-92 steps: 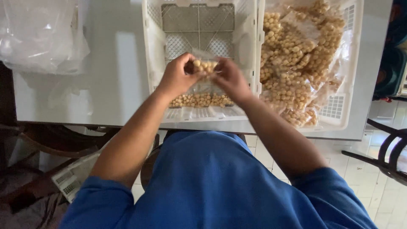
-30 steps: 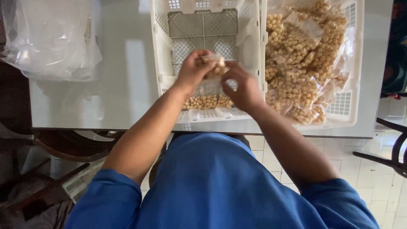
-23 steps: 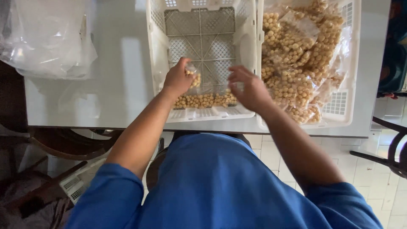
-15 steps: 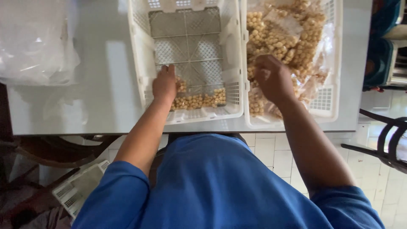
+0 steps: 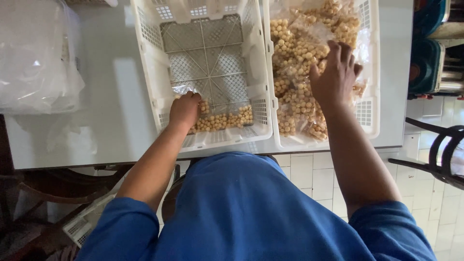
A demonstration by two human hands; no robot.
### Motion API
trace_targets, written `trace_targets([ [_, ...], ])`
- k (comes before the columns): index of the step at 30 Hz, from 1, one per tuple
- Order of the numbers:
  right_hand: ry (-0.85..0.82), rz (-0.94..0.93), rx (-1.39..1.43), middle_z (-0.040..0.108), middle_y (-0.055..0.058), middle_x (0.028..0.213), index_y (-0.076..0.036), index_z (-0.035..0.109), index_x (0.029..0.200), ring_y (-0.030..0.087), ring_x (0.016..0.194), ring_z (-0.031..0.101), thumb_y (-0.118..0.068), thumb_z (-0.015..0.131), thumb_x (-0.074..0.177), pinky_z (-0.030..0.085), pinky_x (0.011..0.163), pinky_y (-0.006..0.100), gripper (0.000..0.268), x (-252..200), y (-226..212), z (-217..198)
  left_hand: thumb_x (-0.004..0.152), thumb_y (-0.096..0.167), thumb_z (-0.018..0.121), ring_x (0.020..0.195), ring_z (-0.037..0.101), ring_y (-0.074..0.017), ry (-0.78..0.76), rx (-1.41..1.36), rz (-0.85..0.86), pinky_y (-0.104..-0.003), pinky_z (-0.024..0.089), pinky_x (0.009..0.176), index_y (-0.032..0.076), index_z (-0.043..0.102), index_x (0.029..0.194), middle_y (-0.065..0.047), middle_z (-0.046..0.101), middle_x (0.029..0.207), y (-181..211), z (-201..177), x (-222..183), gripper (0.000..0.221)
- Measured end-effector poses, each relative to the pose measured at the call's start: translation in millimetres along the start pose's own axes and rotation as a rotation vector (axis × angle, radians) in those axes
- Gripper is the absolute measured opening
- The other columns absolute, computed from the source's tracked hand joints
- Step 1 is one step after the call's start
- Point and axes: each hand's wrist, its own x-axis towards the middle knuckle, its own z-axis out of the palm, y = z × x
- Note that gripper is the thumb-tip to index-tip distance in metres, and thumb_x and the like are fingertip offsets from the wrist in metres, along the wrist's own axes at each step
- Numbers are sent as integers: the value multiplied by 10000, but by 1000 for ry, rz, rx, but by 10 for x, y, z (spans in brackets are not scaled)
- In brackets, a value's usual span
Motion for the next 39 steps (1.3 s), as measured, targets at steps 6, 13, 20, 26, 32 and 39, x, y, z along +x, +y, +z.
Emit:
trace_targets([
  [6, -90, 86, -87, 833, 53, 1214, -173, 728, 1339, 373, 1243, 692, -289, 892, 1093, 359, 1021, 550, 318, 187, 116, 228, 1089, 148, 680, 1063, 762, -432, 112, -137, -4, -610, 605, 783, 71, 799, 1390, -152, 769, 1293, 75, -233, -53, 333],
  [13, 75, 3, 61, 790, -54, 1153, -231, 801, 1127, 220, 1011, 647, -12, 823, 1038, 383, 985, 440, 237, 242, 354, 301, 1115, 158, 669, 1051, 794, -410, 129, -279, 8, -543, 637, 814, 35, 797, 1359, -178, 772, 1352, 247, -489, 29, 302],
  [20, -14, -131, -42, 674, 180, 1462, -91, 724, 1641, 416, 1252, 656, -154, 1004, 947, 420, 1023, 574, 751, 367, 387, 20, 1165, 188, 707, 1041, 814, -323, 117, -449, 69, -487, 658, 897, 61, 788, 1375, -135, 797, 1372, 707, -852, 99, 258],
  [26, 89, -158, 72, 790, 40, 1377, -191, 926, 1155, 307, 1239, 695, -179, 966, 1121, 403, 986, 531, 53, 462, 539, 140, 1165, 211, 702, 1068, 830, -328, 100, -464, 76, -477, 681, 893, 72, 797, 1370, -131, 820, 1342, 876, -1032, 85, 265],
  [32, -25, -104, 657, 781, 132, 1142, -30, 752, 1236, 187, 871, 687, 112, 722, 1211, 615, 709, 339, 147, 290, -383, -314, 1196, 493, 580, 1086, 900, -296, 7, -826, 139, -416, 767, 938, 67, 809, 1306, -156, 903, 1183, 1334, -1502, 107, 496],
  [39, 50, -516, 637, 798, 55, 1404, -169, 822, 1084, 391, 1153, 814, -79, 909, 1015, 613, 947, 516, 142, -300, -1684, 34, 1104, 643, 798, 1176, 837, -274, 31, -1373, -69, -478, 726, 905, 79, 732, 1489, -136, 822, 1270, 1376, -1593, 197, 686],
])
